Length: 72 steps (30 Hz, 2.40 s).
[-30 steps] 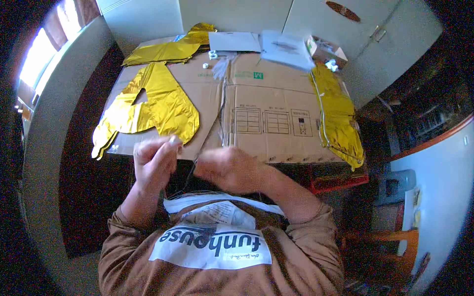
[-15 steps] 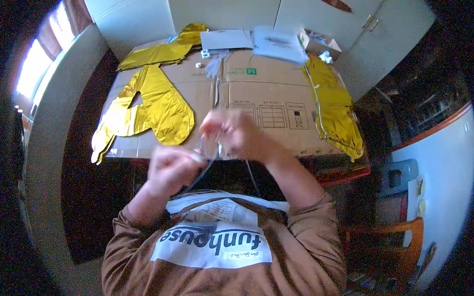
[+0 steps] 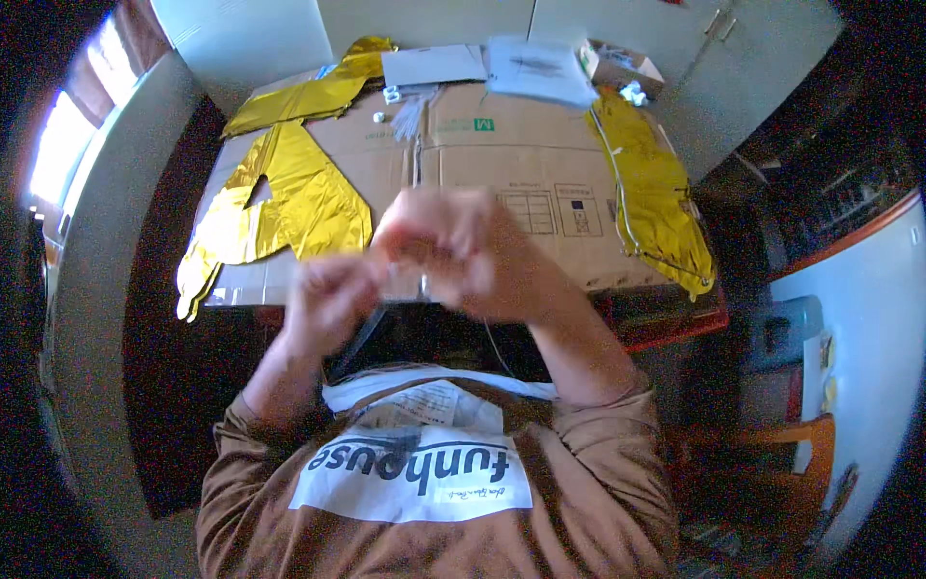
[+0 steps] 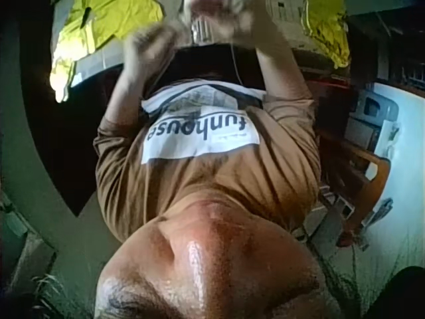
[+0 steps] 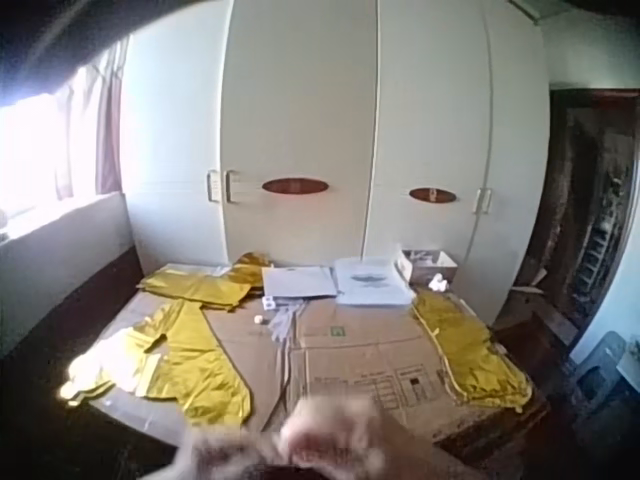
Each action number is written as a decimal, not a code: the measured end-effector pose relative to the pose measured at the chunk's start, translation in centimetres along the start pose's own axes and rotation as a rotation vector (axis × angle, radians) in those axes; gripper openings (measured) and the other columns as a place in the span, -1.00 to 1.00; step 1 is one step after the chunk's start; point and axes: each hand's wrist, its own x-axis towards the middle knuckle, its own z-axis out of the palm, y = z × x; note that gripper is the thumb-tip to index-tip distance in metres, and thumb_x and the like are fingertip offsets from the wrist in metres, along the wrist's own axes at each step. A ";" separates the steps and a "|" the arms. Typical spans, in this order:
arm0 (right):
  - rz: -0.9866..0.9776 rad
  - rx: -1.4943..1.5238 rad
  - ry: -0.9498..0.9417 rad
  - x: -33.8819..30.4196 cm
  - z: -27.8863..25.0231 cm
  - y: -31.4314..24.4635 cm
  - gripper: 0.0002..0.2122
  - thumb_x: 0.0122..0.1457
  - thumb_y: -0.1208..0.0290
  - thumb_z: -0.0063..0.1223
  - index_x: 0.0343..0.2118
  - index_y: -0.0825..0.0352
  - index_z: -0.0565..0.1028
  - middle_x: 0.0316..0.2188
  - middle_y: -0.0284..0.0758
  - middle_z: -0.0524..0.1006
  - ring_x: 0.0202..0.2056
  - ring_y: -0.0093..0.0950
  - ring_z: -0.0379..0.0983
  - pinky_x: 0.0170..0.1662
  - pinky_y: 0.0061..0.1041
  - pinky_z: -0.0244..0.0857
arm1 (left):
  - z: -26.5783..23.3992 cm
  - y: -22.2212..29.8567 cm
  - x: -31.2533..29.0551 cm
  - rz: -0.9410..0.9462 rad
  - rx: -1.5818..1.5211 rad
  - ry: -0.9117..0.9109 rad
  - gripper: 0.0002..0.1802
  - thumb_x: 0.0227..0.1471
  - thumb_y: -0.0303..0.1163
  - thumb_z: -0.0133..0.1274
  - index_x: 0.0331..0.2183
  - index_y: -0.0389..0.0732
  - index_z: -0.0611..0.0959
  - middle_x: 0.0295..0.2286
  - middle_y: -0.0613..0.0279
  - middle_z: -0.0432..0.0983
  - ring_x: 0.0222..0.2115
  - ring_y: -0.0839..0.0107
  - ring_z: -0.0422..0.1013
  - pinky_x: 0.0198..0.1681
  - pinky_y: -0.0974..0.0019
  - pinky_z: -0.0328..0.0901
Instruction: Folding gold foil decorations, placing them into white frames, and threading string through components.
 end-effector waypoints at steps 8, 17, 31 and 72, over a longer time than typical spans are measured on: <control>-0.229 0.171 -0.099 -0.7 2.7 0.6 -0.95 0.08 0.52 0.05 -0.47 0.35 0.46 -0.62 -0.32 0.42 -0.53 -0.43 0.41 -0.44 -0.50 0.27 | -1.0 -0.5 1.2 0.460 0.329 0.160 -0.94 0.00 -0.53 0.08 -0.41 -0.29 0.62 -0.66 0.28 0.43 -0.66 0.53 0.33 -0.57 0.48 0.21; -0.064 0.109 -0.114 -0.5 1.5 -0.3 -0.82 0.17 0.37 0.01 -0.52 0.34 0.43 -0.63 -0.34 0.43 -0.58 -0.54 0.35 -0.45 -0.57 0.22 | -0.6 -1.5 0.4 0.422 0.245 0.067 -0.90 0.06 -0.50 0.03 -0.42 -0.31 0.61 -0.55 0.27 0.49 -0.62 0.61 0.35 -0.58 0.55 0.21; 0.096 0.035 -0.231 -2.1 2.1 1.6 -0.91 0.11 0.47 0.01 -0.46 0.38 0.44 -0.57 -0.23 0.47 -0.47 -0.41 0.46 -0.38 -0.46 0.29 | -0.3 0.5 1.0 0.062 -0.386 0.061 -0.79 0.10 -0.43 0.03 -0.27 -0.35 0.64 -0.63 0.36 0.47 -0.65 0.67 0.31 -0.62 0.59 0.18; 0.134 0.120 -0.075 -1.8 2.0 4.4 -0.80 0.21 0.33 -0.03 -0.50 0.32 0.45 -0.64 -0.36 0.43 -0.53 -0.56 0.40 -0.43 -0.56 0.25 | 0.8 -0.4 -0.3 -0.128 -0.561 -0.203 -0.80 0.11 -0.46 0.01 -0.21 -0.32 0.60 -0.62 0.46 0.38 -0.66 0.72 0.18 -0.62 0.61 0.06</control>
